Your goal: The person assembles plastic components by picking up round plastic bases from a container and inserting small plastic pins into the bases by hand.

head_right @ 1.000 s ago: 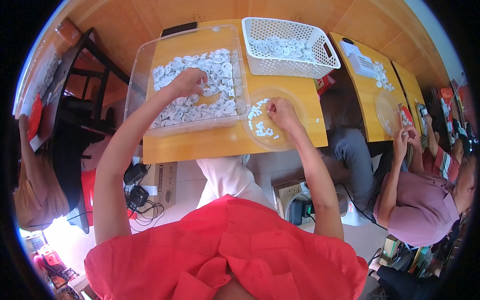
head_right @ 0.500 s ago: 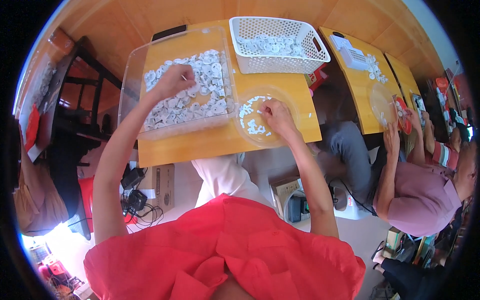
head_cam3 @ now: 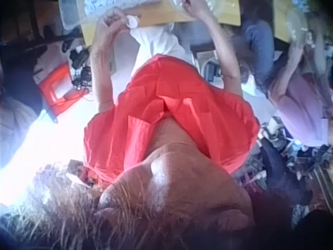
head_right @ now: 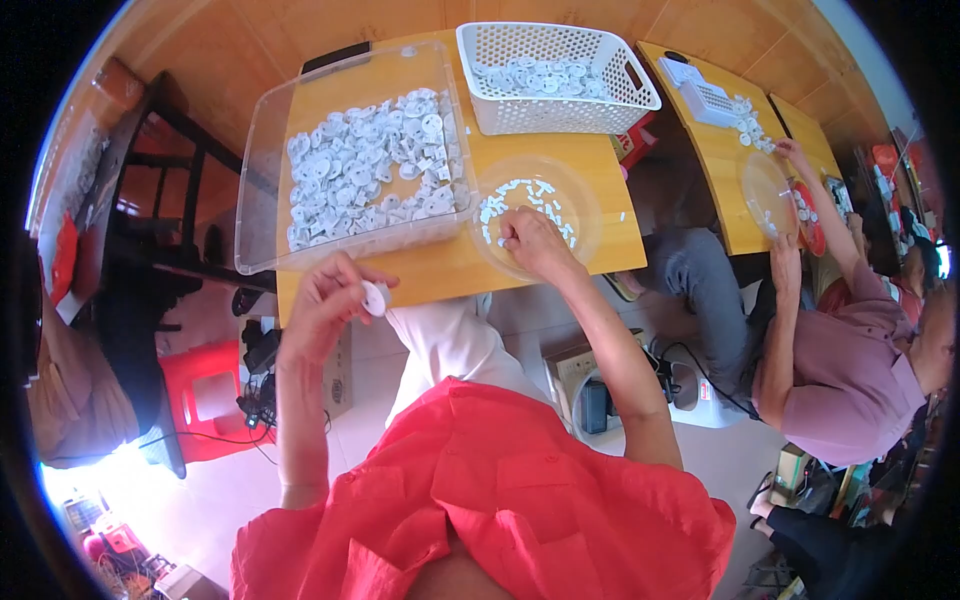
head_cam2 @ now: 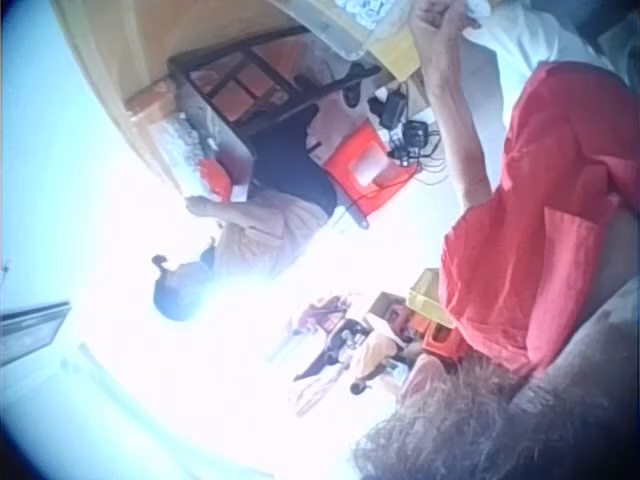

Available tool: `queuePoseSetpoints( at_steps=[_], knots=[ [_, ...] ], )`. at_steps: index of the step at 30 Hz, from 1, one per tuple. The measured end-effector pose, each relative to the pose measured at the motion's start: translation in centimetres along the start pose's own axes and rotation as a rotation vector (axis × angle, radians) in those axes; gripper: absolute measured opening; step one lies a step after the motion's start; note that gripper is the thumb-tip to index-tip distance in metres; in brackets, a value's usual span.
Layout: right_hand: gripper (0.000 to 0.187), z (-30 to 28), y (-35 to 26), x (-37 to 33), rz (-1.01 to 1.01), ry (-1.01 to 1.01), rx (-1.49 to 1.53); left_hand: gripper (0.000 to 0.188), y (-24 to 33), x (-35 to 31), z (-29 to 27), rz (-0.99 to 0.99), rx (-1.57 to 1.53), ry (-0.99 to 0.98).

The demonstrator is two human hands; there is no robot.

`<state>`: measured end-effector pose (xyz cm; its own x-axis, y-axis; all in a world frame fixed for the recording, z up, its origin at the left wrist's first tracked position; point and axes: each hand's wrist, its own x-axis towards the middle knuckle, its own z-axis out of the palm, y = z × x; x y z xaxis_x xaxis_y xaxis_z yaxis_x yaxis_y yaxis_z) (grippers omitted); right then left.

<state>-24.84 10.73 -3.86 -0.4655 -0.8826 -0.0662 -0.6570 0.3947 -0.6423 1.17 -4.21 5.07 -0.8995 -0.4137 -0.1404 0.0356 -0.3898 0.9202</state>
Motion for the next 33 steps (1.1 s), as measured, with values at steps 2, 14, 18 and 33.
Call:
queuePoseSetpoints(
  at_steps=[2, 14, 18, 33],
  knots=[
    [0.006, 0.0, 0.0, -0.1, -0.065, 0.055, 0.037, 0.011, -2.1, -1.1, 0.0, -0.042, -0.095, 0.003],
    [0.013, -1.1, 0.1, -0.8, 0.230, 0.046, 0.745, 0.026, -6.2, -2.2, 0.9, -0.114, -0.410, 0.054],
    [0.013, -0.9, 1.0, -0.9, 0.217, 0.073, 0.734, 0.027, -6.5, -2.0, 1.6, -0.109, -0.467, 0.041],
    [0.008, -1.6, -0.8, -2.0, -0.084, 0.305, -0.053, 0.029, -6.2, -1.1, 2.8, -0.192, -0.523, -0.001]
  ],
)
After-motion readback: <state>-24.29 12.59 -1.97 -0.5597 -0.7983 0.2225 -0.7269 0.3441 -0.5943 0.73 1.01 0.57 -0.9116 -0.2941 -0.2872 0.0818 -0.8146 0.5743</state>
